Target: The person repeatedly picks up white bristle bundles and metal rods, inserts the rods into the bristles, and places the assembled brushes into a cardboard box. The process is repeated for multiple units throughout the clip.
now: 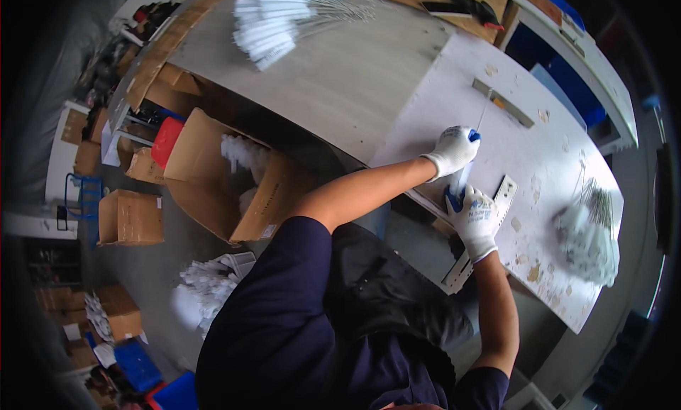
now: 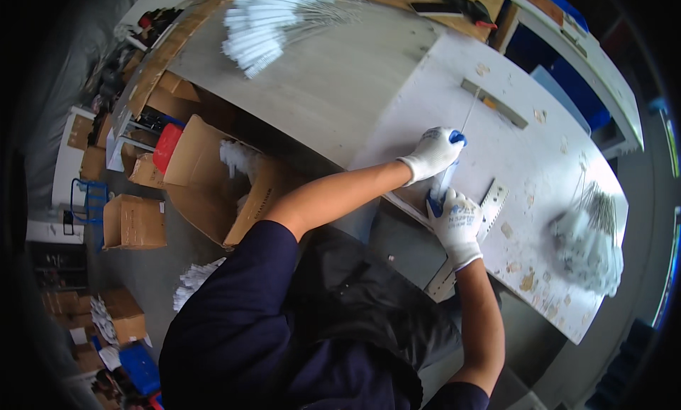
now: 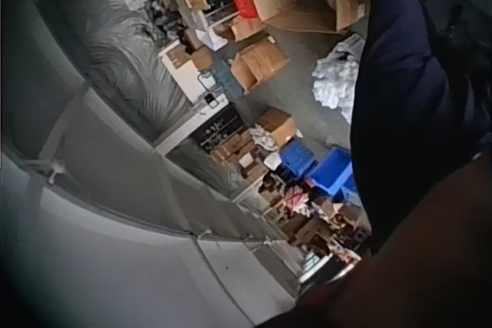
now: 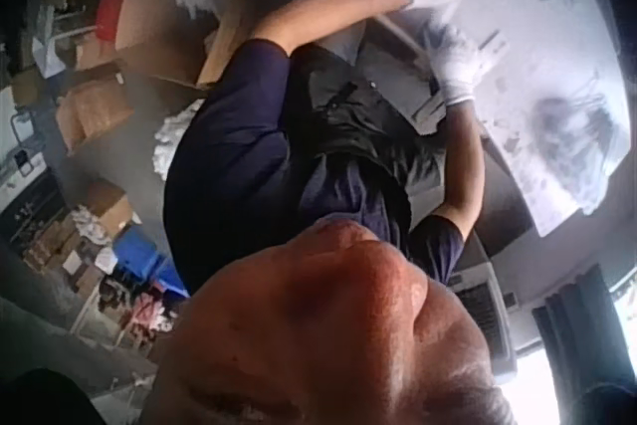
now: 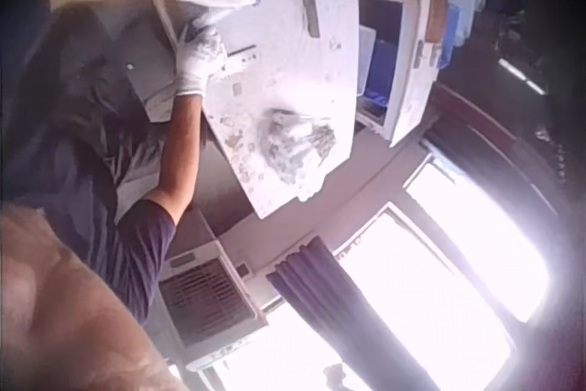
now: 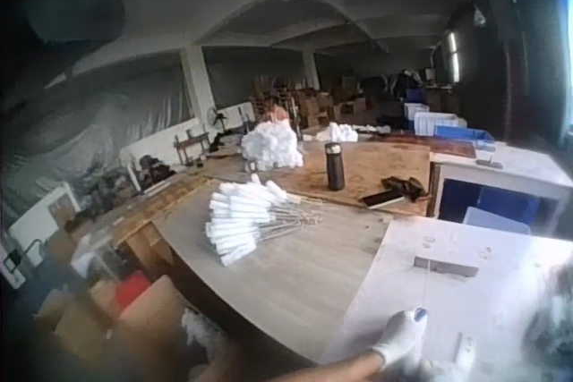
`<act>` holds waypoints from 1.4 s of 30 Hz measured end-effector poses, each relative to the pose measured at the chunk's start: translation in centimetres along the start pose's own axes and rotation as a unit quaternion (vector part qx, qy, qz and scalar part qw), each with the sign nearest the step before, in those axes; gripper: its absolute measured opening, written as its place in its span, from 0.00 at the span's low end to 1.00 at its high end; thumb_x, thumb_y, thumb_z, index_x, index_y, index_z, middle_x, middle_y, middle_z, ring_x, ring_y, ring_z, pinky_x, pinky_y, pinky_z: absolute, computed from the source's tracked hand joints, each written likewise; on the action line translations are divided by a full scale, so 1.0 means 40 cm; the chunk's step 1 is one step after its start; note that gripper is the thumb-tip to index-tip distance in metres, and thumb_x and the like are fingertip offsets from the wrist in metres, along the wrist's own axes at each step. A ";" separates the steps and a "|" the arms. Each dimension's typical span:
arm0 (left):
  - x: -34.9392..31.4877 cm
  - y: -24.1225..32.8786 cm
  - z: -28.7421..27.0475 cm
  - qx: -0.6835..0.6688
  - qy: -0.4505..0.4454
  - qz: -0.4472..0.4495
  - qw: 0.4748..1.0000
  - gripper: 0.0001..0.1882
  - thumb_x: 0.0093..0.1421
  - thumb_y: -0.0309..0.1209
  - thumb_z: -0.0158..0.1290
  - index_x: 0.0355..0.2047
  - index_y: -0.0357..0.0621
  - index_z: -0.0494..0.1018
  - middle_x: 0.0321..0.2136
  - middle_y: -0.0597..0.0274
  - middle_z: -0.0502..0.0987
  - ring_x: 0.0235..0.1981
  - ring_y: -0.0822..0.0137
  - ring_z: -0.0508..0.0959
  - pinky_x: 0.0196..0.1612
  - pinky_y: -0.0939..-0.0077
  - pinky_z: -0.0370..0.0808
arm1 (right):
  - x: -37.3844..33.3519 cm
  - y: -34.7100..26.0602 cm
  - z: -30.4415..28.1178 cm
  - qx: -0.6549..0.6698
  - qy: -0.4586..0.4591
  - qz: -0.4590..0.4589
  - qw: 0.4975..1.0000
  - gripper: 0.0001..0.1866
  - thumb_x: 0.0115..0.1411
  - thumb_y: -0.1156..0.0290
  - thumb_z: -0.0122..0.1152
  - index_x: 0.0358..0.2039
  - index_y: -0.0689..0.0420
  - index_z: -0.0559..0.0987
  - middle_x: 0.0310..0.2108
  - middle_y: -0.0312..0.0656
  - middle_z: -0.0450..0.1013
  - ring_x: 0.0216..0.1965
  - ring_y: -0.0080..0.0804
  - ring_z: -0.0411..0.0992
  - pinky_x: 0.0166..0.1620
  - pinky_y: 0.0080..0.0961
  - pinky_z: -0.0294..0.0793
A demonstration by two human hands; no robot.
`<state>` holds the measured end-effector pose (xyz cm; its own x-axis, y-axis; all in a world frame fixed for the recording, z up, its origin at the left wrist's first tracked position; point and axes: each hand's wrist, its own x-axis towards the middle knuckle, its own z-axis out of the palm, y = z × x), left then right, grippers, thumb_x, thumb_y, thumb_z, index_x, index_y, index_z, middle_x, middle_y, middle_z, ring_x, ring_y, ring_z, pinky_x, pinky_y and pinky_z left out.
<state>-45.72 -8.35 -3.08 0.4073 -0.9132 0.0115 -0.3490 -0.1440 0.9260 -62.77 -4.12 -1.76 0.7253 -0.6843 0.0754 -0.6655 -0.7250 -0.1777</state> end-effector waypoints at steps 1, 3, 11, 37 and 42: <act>0.008 -0.018 -0.031 0.107 0.004 0.085 0.991 0.13 0.65 0.35 0.53 0.36 0.37 0.79 0.30 0.48 0.83 0.30 0.53 0.83 0.37 0.60 0.78 | -0.004 0.003 0.001 -0.004 0.002 0.015 1.000 0.18 0.56 0.52 0.68 0.33 0.55 0.78 0.32 0.45 0.79 0.35 0.44 0.79 0.40 0.42 0.77; 0.016 -0.054 -0.131 0.049 0.016 0.096 0.994 0.15 0.65 0.38 0.53 0.38 0.39 0.80 0.34 0.44 0.82 0.37 0.46 0.82 0.41 0.57 0.76 | -0.015 0.019 0.013 -0.008 0.047 -0.008 0.999 0.18 0.56 0.53 0.68 0.33 0.55 0.78 0.32 0.45 0.79 0.35 0.44 0.79 0.39 0.42 0.77; 0.181 -0.172 -0.808 0.511 0.300 0.188 0.783 0.18 0.59 0.36 0.58 0.50 0.48 0.75 0.49 0.47 0.73 0.48 0.45 0.75 0.51 0.49 0.73 | -0.035 0.041 0.028 0.020 0.110 -0.064 0.992 0.19 0.51 0.55 0.72 0.33 0.57 0.77 0.32 0.45 0.76 0.33 0.47 0.77 0.38 0.43 0.76; 0.293 -0.209 -1.152 0.532 0.132 -0.068 0.834 0.40 0.60 0.66 0.47 0.64 0.54 0.71 0.62 0.50 0.73 0.62 0.47 0.73 0.64 0.53 0.68 | -0.032 0.042 0.017 0.053 0.060 -0.060 0.995 0.31 0.43 0.66 0.73 0.49 0.60 0.75 0.39 0.49 0.73 0.40 0.50 0.74 0.42 0.45 0.73; 0.219 -0.164 -1.028 0.536 0.155 -0.046 0.828 0.39 0.59 0.65 0.51 0.63 0.56 0.71 0.60 0.49 0.73 0.59 0.47 0.74 0.61 0.52 0.70 | -0.038 0.043 0.019 0.068 0.074 -0.060 0.993 0.30 0.43 0.68 0.71 0.49 0.61 0.75 0.39 0.50 0.72 0.40 0.52 0.74 0.43 0.46 0.73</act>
<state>-5.16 0.25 6.45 0.6129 -0.7615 0.2108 -0.7858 -0.6154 0.0619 -64.89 -4.27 -2.93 0.7577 -0.6044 0.2462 -0.5382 -0.7921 -0.2881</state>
